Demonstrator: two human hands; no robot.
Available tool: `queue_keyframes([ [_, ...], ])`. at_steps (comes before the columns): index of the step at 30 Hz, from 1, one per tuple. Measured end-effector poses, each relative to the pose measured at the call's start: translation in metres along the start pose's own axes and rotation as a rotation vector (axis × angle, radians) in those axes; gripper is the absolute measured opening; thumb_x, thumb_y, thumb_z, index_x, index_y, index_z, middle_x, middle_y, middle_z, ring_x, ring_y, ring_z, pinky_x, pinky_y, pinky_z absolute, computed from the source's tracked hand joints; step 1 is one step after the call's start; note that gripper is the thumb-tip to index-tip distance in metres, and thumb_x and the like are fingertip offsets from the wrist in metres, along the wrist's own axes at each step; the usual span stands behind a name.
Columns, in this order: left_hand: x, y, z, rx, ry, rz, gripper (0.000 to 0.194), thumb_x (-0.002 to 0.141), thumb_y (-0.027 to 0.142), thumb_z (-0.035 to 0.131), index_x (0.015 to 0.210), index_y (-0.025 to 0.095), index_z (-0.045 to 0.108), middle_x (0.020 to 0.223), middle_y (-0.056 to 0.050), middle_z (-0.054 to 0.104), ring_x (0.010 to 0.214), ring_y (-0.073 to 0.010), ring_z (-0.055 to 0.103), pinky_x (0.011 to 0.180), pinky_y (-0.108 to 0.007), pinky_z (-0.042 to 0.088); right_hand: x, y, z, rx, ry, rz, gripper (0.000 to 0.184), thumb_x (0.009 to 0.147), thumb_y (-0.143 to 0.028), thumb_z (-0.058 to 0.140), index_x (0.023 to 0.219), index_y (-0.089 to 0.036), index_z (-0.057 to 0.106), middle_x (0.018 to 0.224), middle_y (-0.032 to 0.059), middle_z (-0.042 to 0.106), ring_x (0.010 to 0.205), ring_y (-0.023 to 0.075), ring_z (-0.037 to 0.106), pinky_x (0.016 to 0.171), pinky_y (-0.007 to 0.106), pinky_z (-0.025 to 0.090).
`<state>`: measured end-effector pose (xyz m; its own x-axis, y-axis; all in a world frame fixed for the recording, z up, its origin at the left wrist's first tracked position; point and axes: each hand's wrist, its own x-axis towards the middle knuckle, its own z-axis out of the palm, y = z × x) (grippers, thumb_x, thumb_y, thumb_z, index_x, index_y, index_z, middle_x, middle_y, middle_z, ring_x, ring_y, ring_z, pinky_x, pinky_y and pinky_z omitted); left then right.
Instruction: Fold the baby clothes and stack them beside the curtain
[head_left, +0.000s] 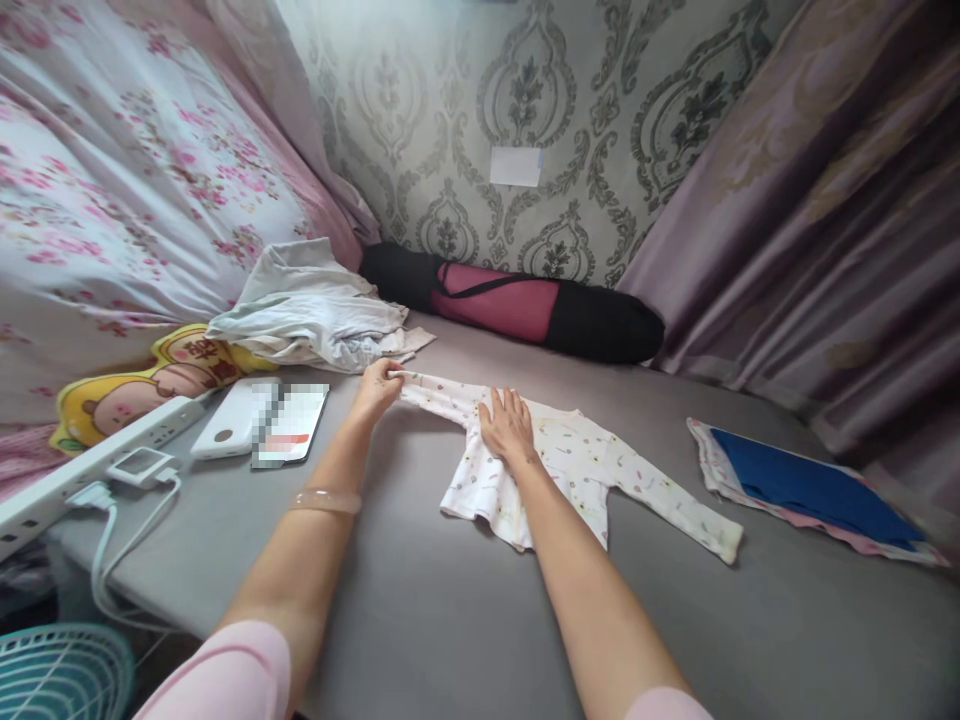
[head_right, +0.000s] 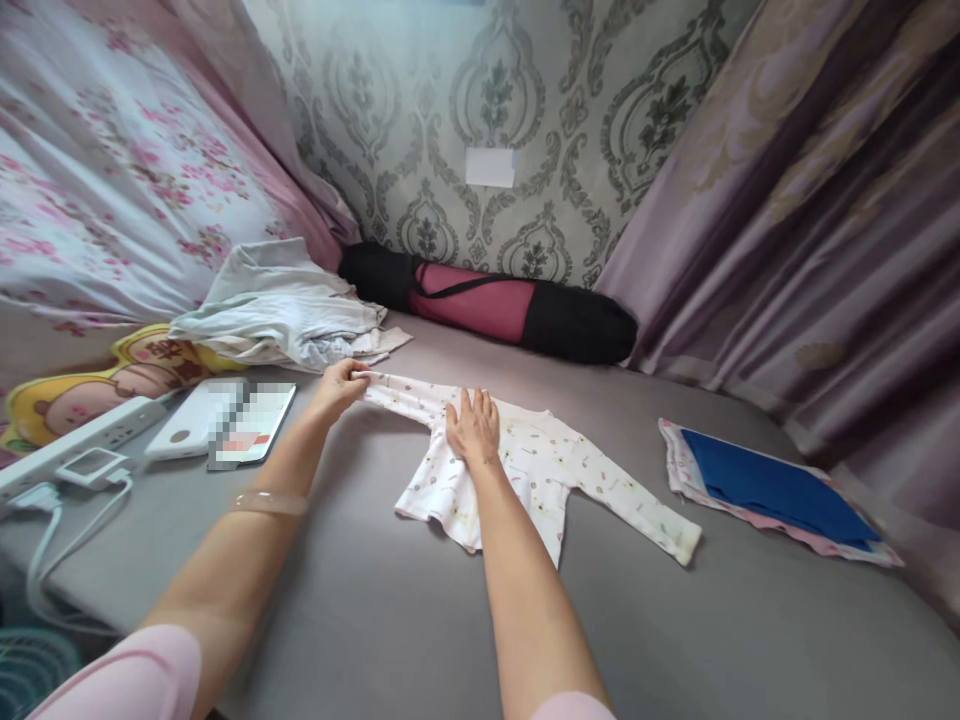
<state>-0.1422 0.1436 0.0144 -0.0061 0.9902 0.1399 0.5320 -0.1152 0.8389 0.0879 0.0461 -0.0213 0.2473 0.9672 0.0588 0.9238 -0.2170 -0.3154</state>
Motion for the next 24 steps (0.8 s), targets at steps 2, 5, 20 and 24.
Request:
queue_keyframes([
  [2, 0.002, -0.009, 0.004, 0.107, 0.000, -0.009, 0.036, 0.063, 0.022, 0.051, 0.096, 0.017, 0.065, 0.076, -0.002, 0.061, 0.073, -0.0184, 0.057, 0.066, -0.026, 0.044, 0.000, -0.001, 0.001, -0.035, -0.008, 0.006, 0.062, 0.100, -0.051, 0.024, 0.153, -0.021, 0.031, 0.161, 0.0101, 0.023, 0.149, 0.0250, 0.013, 0.119, 0.040, 0.004],
  [5, 0.002, -0.017, 0.007, 0.195, -0.042, -0.067, 0.047, 0.061, 0.017, 0.052, 0.105, 0.016, 0.065, 0.083, -0.003, 0.063, 0.076, -0.0185, 0.059, 0.068, -0.025, 0.045, 0.000, -0.002, 0.001, -0.058, -0.006, 0.004, 0.061, 0.100, -0.051, 0.024, 0.152, -0.022, 0.033, 0.161, 0.0105, 0.024, 0.149, 0.0257, 0.014, 0.118, 0.041, 0.005],
  [20, -0.002, -0.016, 0.016, 0.464, 0.003, 0.049, 0.030, 0.095, 0.026, 0.038, 0.114, 0.022, 0.060, 0.116, -0.010, 0.065, 0.107, -0.0237, 0.061, 0.086, -0.031, 0.046, -0.002, -0.005, -0.005, -0.139, -0.060, 0.010, 0.060, 0.100, -0.051, 0.020, 0.154, -0.027, 0.028, 0.163, 0.0082, 0.020, 0.149, 0.0248, 0.013, 0.117, 0.040, 0.003],
  [24, -0.008, -0.017, 0.014, 0.760, -0.094, 0.155, 0.033, 0.097, 0.021, 0.031, 0.117, 0.019, 0.057, 0.121, -0.015, 0.059, 0.096, -0.0266, 0.065, 0.078, -0.036, 0.049, -0.001, -0.005, -0.005, -0.148, -0.060, 0.017, 0.059, 0.100, -0.051, 0.020, 0.154, -0.027, 0.029, 0.162, 0.0081, 0.021, 0.149, 0.0247, 0.013, 0.117, 0.039, 0.004],
])
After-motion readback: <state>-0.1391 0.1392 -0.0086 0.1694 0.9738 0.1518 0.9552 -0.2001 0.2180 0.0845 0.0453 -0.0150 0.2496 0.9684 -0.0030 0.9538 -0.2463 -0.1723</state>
